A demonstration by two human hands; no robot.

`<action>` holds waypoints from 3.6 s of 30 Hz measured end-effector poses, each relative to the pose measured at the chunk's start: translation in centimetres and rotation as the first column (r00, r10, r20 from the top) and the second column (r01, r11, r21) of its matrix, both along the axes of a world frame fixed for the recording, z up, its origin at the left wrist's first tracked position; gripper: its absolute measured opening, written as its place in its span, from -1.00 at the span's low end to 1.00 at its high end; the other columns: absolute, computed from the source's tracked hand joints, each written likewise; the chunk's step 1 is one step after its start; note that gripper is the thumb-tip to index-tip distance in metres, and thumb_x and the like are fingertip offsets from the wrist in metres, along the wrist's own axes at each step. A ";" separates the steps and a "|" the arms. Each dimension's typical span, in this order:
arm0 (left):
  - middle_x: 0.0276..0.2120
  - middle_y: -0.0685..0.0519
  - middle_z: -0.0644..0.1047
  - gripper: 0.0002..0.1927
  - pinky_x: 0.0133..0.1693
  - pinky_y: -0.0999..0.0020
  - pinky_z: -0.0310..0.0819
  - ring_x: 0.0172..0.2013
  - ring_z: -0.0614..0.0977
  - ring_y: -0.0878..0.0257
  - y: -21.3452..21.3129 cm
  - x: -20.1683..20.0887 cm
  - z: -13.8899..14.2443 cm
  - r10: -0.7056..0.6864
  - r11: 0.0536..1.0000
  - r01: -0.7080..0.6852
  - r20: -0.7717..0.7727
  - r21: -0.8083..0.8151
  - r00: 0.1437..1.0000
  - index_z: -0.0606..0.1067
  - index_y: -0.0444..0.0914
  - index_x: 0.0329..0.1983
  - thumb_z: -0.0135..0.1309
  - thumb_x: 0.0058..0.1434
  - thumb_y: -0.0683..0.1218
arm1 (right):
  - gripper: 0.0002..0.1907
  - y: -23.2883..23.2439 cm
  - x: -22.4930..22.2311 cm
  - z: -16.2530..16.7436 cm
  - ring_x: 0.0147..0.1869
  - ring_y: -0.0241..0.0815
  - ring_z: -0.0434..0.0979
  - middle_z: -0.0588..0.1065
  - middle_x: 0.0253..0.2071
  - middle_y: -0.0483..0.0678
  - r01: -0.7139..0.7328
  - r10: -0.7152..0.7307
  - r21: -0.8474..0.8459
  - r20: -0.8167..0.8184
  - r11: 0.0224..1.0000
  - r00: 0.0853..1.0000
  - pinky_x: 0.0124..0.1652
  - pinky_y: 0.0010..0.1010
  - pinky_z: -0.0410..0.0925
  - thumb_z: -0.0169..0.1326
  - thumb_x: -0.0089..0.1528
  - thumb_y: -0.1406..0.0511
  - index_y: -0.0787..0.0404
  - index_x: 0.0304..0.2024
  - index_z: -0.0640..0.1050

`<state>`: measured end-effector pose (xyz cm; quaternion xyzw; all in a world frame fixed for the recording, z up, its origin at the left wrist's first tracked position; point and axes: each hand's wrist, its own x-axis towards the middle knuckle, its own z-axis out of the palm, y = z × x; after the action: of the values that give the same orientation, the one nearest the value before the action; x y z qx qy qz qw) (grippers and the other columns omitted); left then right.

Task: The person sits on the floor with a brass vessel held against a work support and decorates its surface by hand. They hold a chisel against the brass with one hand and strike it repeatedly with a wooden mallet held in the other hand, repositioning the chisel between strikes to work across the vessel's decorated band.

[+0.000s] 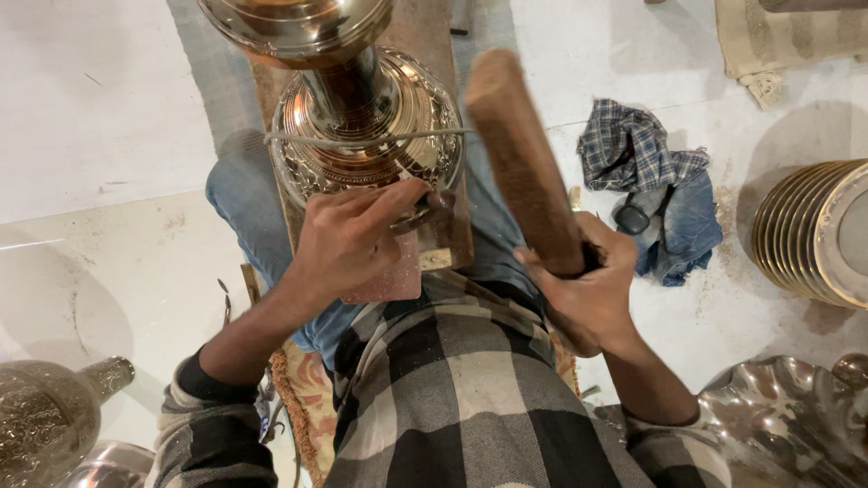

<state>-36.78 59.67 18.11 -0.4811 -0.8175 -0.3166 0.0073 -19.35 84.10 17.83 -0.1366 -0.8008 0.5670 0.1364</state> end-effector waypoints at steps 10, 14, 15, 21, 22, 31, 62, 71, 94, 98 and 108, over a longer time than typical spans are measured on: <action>-0.14 -0.08 0.70 -0.53 -0.31 0.23 0.70 -0.26 0.76 0.11 -0.3 0.0 -1.3 -0.046 0.999 0.048 -0.064 0.020 0.997 0.59 -0.27 0.01 0.03 -0.02 -0.33 | -0.82 1.3 -1.6 2.4 -0.44 -0.23 0.59 0.57 -0.42 -0.01 -0.040 0.062 0.220 -0.095 0.975 0.994 -0.41 -0.39 0.41 0.26 0.11 0.42 0.28 -0.24 0.59; -0.15 -0.07 0.67 -0.62 -0.13 0.15 0.74 -0.16 0.76 0.09 0.1 -0.1 -1.1 -0.067 0.997 0.063 -0.089 -0.047 0.994 0.57 -0.28 -0.01 0.09 0.06 -0.26 | -0.70 1.0 -1.9 2.1 -0.43 -0.10 0.57 0.53 -0.45 0.08 -0.093 0.034 0.509 0.124 0.856 0.992 -0.40 -0.28 0.37 0.21 -0.03 0.39 0.36 -0.24 0.55; -0.13 -0.08 0.67 -0.57 -0.15 0.15 0.74 -0.16 0.75 0.08 0.1 -0.2 -0.9 -0.065 0.998 0.063 -0.085 -0.020 0.994 0.58 -0.28 0.02 0.07 0.03 -0.28 | -0.73 0.9 -1.9 2.2 -0.41 -0.08 0.57 0.54 -0.42 0.06 -0.069 0.053 0.349 0.055 0.935 0.997 -0.37 -0.29 0.39 0.20 0.04 0.38 0.35 -0.22 0.54; -0.09 -0.07 0.69 -0.50 -0.16 0.19 0.73 -0.14 0.76 0.06 0.7 -0.5 0.4 -0.054 0.999 0.054 -0.068 0.004 0.996 0.59 -0.25 0.05 0.03 0.00 -0.33 | -0.75 1.1 -2.5 2.8 -0.42 -0.12 0.51 0.50 -0.45 0.06 -0.076 0.054 0.317 0.079 0.945 0.995 -0.39 -0.34 0.35 0.18 0.03 0.36 0.33 -0.27 0.50; -0.07 -0.07 0.69 -0.49 -0.14 0.19 0.73 -0.14 0.76 0.07 0.8 -0.5 0.6 -0.063 0.998 0.064 -0.073 0.013 0.995 0.59 -0.26 0.06 0.03 -0.01 -0.34 | -0.74 1.0 -2.7 2.8 -0.46 -0.14 0.48 0.49 -0.48 0.04 -0.066 0.061 0.110 0.046 0.992 0.997 -0.43 -0.36 0.33 0.17 0.02 0.35 0.32 -0.26 0.49; -0.16 -0.03 0.70 -0.57 -0.18 0.20 0.74 -0.21 0.76 0.15 1.1 -1.0 0.8 -0.086 0.995 0.084 -0.033 -0.044 0.996 0.61 -0.25 0.02 0.08 0.06 -0.33 | -0.77 1.0 -2.8 2.8 -0.44 -0.17 0.47 0.46 -0.47 0.03 -0.043 0.024 0.300 0.064 0.953 0.998 -0.38 -0.37 0.33 0.17 0.04 0.39 0.31 -0.24 0.51; -0.16 0.01 0.70 -0.52 -0.11 0.23 0.75 -0.23 0.76 0.22 0.6 -1.9 0.5 -0.123 0.987 0.122 -0.008 -0.105 0.992 0.59 -0.17 0.13 0.07 0.13 -0.33 | -0.72 -0.8 -4.2 2.9 -0.51 -0.16 0.48 0.48 -0.51 0.09 -0.059 -0.023 0.378 0.208 0.924 0.978 -0.43 -0.34 0.32 0.20 -0.10 0.47 0.36 -0.31 0.53; -0.11 -0.04 0.69 -0.50 -0.24 0.29 0.72 -0.15 0.77 0.12 0.1 -2.5 -0.4 -0.061 0.998 0.061 -0.075 -0.003 0.995 0.54 -0.15 0.17 0.09 0.14 -0.31 | -0.82 -0.7 -3.8 1.2 -0.48 -0.35 0.40 0.47 -0.53 -0.08 0.012 -0.045 0.133 0.247 0.991 0.968 -0.44 -0.44 0.28 0.16 0.07 0.52 0.32 -0.27 0.52; -0.14 -0.03 0.71 -0.37 -0.33 0.29 0.71 -0.23 0.77 0.16 0.8 -3.2 0.4 -0.062 0.998 0.063 -0.054 0.014 0.997 0.56 -0.15 0.19 -0.02 0.02 -0.37 | -0.78 2.7 -4.7 2.2 -0.35 -0.37 0.41 0.47 -0.41 -0.10 -0.065 0.060 0.110 0.053 0.992 0.997 -0.32 -0.48 0.31 0.13 0.06 0.46 0.32 -0.23 0.51; -0.08 -0.06 0.68 -0.41 -0.13 0.18 0.74 -0.13 0.76 0.13 0.4 -2.6 0.8 -0.041 0.999 0.041 -0.085 -0.008 0.996 0.54 -0.23 0.12 -0.01 -0.05 -0.29 | -0.74 3.2 -5.4 3.7 -0.51 -0.29 0.40 0.41 -0.54 -0.03 -0.175 0.107 0.335 0.212 0.926 0.971 -0.44 -0.36 0.25 0.21 -0.09 0.48 0.33 -0.35 0.49; -0.11 -0.06 0.69 -0.46 -0.14 0.22 0.73 -0.13 0.76 0.10 0.0 -2.3 0.3 -0.012 0.999 0.015 -0.072 0.043 0.997 0.61 -0.30 0.03 -0.03 -0.06 -0.37 | -0.82 2.5 -6.4 3.9 -0.48 -0.07 0.48 0.47 -0.51 0.10 -0.178 0.174 0.182 0.042 0.967 0.984 -0.41 -0.30 0.31 0.19 0.06 0.33 0.29 -0.37 0.48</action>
<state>-39.05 59.67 18.44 -0.4973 -0.8064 -0.3168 0.0449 -25.71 86.60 21.70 -0.0588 -0.8607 0.4980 0.0875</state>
